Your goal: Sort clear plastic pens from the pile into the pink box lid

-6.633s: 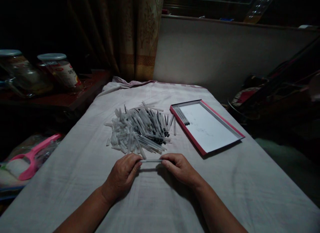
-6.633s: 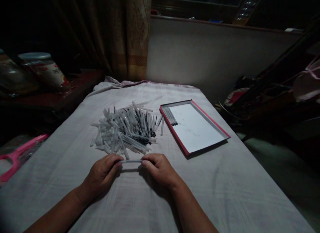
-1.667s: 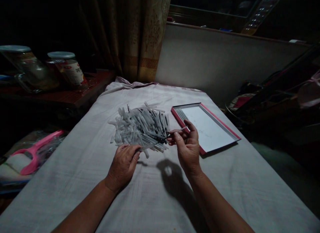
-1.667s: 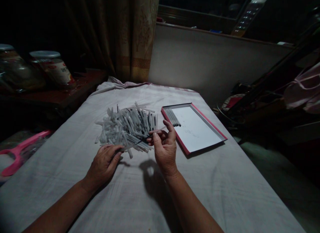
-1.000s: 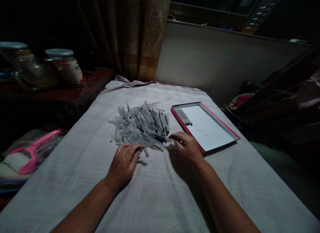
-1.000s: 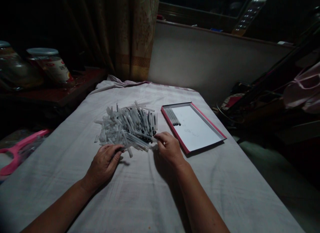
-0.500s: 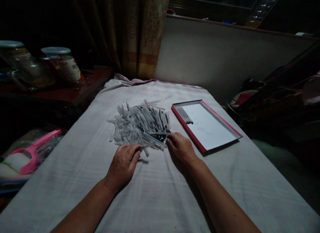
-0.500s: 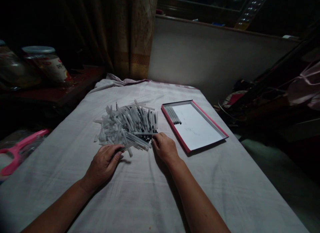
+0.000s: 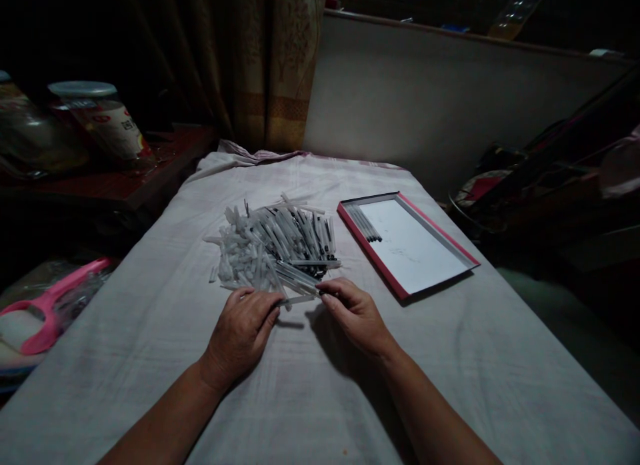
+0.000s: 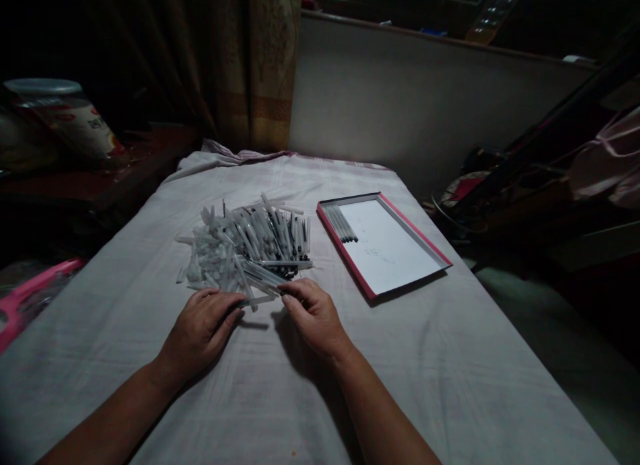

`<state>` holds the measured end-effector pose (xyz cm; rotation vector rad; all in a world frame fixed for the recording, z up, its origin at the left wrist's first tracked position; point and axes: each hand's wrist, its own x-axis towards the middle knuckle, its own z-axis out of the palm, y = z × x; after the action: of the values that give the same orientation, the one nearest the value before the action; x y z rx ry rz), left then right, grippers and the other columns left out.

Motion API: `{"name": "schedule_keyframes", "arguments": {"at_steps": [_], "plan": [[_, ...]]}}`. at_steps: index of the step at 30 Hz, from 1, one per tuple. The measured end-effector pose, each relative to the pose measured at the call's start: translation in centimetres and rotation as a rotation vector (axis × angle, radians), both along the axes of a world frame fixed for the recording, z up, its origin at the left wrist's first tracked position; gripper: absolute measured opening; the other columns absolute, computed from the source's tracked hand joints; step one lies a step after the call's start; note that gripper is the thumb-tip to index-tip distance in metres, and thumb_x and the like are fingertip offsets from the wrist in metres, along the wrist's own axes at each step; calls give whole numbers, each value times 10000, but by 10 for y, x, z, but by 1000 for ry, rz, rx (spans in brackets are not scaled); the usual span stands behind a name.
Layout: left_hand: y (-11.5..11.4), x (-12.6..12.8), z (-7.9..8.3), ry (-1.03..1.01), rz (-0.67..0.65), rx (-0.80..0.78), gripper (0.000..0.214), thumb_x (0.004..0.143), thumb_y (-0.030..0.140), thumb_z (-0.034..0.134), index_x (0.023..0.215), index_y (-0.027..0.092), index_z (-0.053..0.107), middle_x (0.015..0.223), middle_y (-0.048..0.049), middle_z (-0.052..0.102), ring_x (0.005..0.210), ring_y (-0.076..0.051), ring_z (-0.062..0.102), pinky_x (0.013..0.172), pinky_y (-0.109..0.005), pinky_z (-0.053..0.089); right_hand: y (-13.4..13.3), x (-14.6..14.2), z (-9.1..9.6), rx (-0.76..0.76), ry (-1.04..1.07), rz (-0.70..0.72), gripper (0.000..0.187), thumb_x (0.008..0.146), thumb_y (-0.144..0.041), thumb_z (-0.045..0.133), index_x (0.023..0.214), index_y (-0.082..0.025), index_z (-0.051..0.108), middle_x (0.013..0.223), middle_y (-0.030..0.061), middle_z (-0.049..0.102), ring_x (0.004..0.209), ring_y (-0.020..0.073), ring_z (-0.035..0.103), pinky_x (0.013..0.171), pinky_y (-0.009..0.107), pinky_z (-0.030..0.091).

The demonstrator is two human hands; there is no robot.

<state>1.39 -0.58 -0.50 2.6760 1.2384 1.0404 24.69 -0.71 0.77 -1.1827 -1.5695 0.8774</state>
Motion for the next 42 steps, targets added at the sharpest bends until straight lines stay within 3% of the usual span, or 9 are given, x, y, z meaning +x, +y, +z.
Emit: {"name": "schedule_keyframes", "arguments": {"at_steps": [15,28,34,39,42], "plan": [[-1,2,0,41,-18,-34,162,986,208,457,1095,192,576,949,-34,740,828,-179,679,895,-391,429,-4,-2,-1,101,-17,30,208,829,-141,616,949,-231,759,812,36,658,797,173,636,704,292,510],[0,2,-2,21,-15,-25,174,979,209,471,1101,187,592,958,-40,742,835,-176,680,882,-381,442,-4,-2,-2,144,-42,29,212,854,-144,597,973,-231,749,836,42,666,827,176,645,731,295,525],[-1,3,0,47,-33,-53,184,971,194,466,1093,199,604,966,-33,743,847,-176,679,900,-384,425,-4,1,-1,240,-196,69,183,902,-169,568,982,-215,727,854,59,678,799,171,654,702,277,526],[-3,4,2,42,-66,-67,179,969,184,472,1098,195,596,961,-33,738,839,-170,675,909,-381,413,-4,5,-3,238,-408,94,294,955,-246,486,724,-195,660,670,35,623,621,147,595,590,250,477],[-3,4,1,36,-57,-69,177,966,177,482,1104,192,591,962,-32,739,845,-170,676,910,-379,417,-6,5,-2,177,-371,88,184,933,-250,498,900,-185,668,756,43,673,656,149,619,614,248,492]]}}
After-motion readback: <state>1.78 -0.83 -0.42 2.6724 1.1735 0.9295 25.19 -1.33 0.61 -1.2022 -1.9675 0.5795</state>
